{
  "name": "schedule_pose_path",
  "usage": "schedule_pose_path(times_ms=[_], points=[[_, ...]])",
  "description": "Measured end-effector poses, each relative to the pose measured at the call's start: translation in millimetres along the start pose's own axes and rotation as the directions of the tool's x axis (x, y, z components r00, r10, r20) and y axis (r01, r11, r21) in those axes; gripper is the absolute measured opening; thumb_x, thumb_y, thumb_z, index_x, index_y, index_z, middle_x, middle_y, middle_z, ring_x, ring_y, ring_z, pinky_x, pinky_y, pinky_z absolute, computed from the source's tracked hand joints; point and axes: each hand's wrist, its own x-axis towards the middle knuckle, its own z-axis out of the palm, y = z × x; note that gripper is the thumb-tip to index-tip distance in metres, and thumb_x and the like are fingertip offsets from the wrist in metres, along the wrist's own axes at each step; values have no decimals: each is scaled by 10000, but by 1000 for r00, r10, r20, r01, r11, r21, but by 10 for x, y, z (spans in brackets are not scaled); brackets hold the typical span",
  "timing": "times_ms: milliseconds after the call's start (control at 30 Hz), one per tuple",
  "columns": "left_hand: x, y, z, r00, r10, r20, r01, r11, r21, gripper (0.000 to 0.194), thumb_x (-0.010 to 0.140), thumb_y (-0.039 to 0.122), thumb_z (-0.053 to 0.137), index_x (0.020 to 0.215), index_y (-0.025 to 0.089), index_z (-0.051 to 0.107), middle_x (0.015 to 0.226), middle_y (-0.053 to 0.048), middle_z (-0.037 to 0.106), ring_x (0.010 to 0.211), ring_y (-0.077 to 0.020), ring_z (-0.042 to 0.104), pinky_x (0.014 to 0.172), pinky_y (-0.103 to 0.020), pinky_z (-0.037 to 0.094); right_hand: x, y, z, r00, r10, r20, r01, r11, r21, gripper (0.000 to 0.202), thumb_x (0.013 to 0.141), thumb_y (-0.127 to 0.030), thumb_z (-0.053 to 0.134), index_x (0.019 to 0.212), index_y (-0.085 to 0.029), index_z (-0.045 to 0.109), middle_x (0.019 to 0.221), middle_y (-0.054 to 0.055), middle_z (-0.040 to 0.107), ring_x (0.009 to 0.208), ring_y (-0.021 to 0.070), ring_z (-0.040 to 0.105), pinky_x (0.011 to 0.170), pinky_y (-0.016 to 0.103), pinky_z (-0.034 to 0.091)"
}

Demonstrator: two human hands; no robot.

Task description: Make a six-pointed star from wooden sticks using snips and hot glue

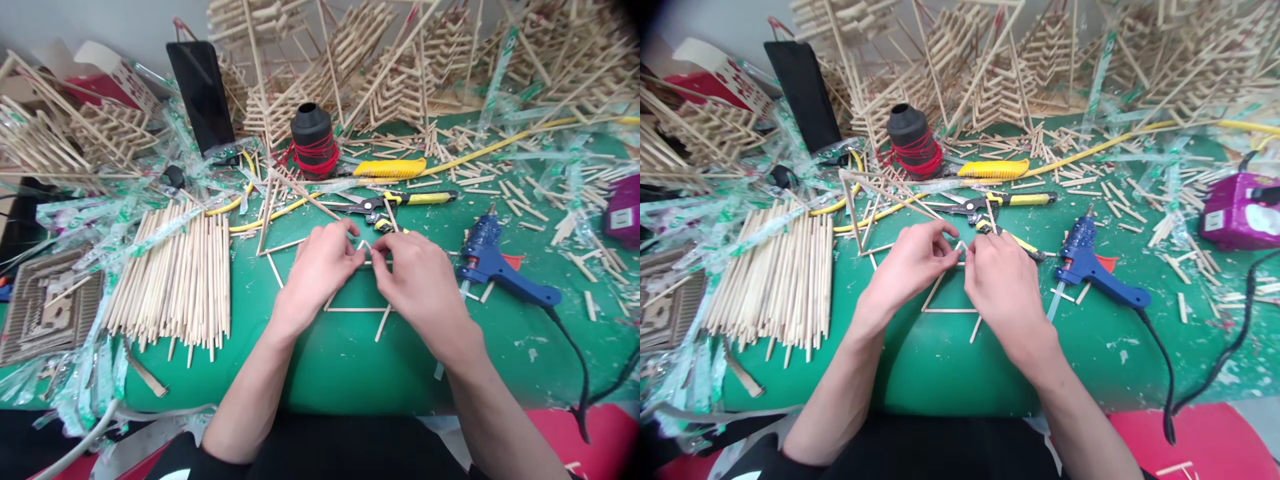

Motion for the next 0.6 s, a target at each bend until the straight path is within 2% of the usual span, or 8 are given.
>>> schedule_pose_path(times_ms=[100,233,433,500,600], points=[[2,-1,-30,1000,-9,14,9,999,-47,58,864,215,674,885,199,725,765,-9,736,731,-170,639,646,-267,437,-16,19,-27,1000,-2,-10,2,999,32,140,940,-198,568,851,-183,675,855,82,731,858,262,644,704,372,412],[0,7,-67,1000,0,24,3,995,-99,153,863,254,681,734,184,726,677,-1,690,666,-144,596,596,-253,387,-27,40,-72,999,-16,-43,20,996,86,109,921,-209,610,846,-191,686,799,57,708,800,240,630,676,354,404],[-21,-46,-91,995,85,58,-70,972,-225,171,887,264,653,752,169,699,668,17,667,642,-120,575,611,-243,397,-47,94,-188,991,-73,-114,93,979,181,129,944,-237,602,859,-195,691,805,52,706,790,219,630,706,344,439],[-42,-71,-113,993,96,62,-78,967,-241,185,899,286,641,767,167,692,687,16,667,654,-121,571,627,-247,401,-69,130,-265,990,-47,-132,82,958,275,144,970,-280,583,911,-209,693,861,45,731,796,202,655,722,335,468],[-80,-101,-164,994,96,51,-81,966,-247,193,903,293,634,759,166,654,687,21,638,647,-115,539,623,-244,389,-117,205,-379,985,56,-163,16,912,410,199,999,-363,558,1024,-237,710,935,38,760,824,199,697,716,331,502]])
